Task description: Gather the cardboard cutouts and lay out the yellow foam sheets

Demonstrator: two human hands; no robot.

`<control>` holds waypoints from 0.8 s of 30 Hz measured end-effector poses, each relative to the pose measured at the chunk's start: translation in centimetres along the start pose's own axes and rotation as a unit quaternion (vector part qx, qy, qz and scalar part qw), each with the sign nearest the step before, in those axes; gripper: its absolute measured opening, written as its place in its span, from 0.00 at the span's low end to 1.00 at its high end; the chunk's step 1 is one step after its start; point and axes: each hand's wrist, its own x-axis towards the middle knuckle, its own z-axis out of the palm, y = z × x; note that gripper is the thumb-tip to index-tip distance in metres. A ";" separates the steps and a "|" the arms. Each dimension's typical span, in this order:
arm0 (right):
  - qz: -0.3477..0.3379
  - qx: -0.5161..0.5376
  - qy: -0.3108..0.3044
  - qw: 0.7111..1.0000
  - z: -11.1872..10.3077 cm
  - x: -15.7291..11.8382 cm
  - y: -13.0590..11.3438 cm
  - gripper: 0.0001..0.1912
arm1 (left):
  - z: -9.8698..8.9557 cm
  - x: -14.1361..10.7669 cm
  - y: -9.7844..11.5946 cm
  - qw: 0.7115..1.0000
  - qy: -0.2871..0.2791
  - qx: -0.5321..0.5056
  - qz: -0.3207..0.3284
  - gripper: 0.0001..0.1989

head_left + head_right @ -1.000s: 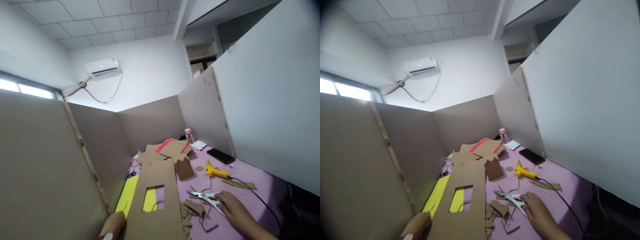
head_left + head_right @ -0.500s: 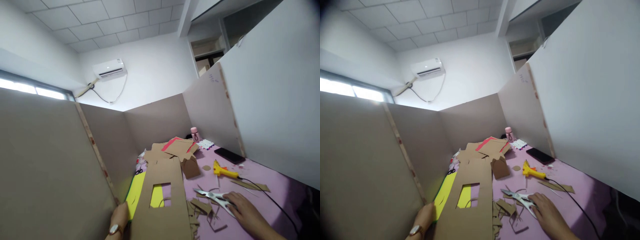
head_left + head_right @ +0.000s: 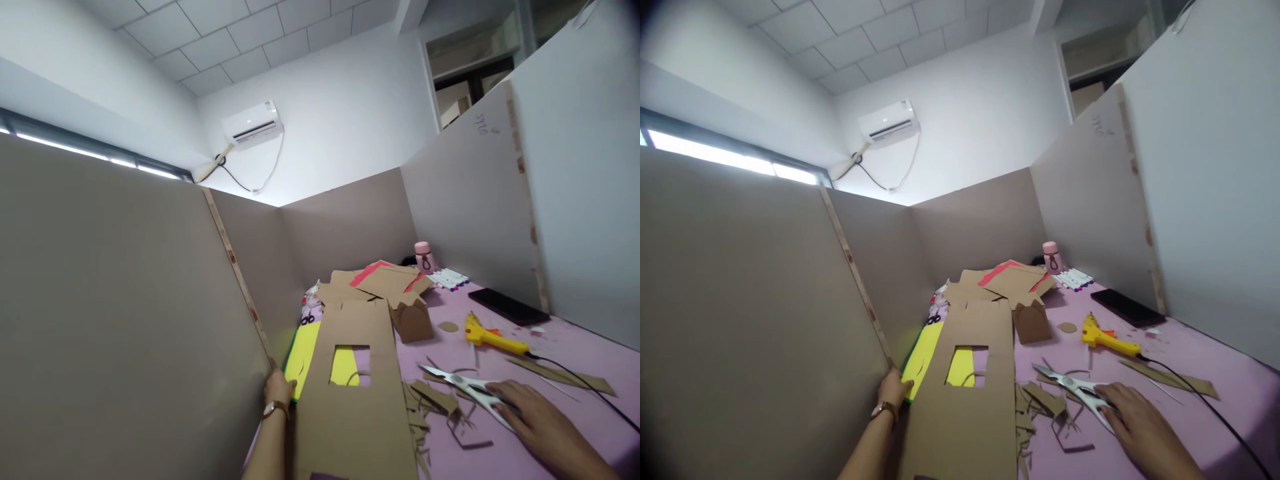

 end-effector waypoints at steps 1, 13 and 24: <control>0.002 -0.002 -0.003 1.000 -0.1 0.0 -0.1 0.18 | 0.0 0.0 -0.1 1.000 -0.002 -0.024 -0.007 0.15; 0.003 -0.002 -0.036 0.999 0.3 -0.2 1.2 0.21 | 0.0 -0.5 -1.0 0.877 -0.059 -0.471 -0.074 0.14; -0.014 -0.007 -0.013 1.000 1.8 -0.4 3.5 0.20 | 1.5 -3.1 -2.8 0.745 -0.093 -0.658 -0.061 0.12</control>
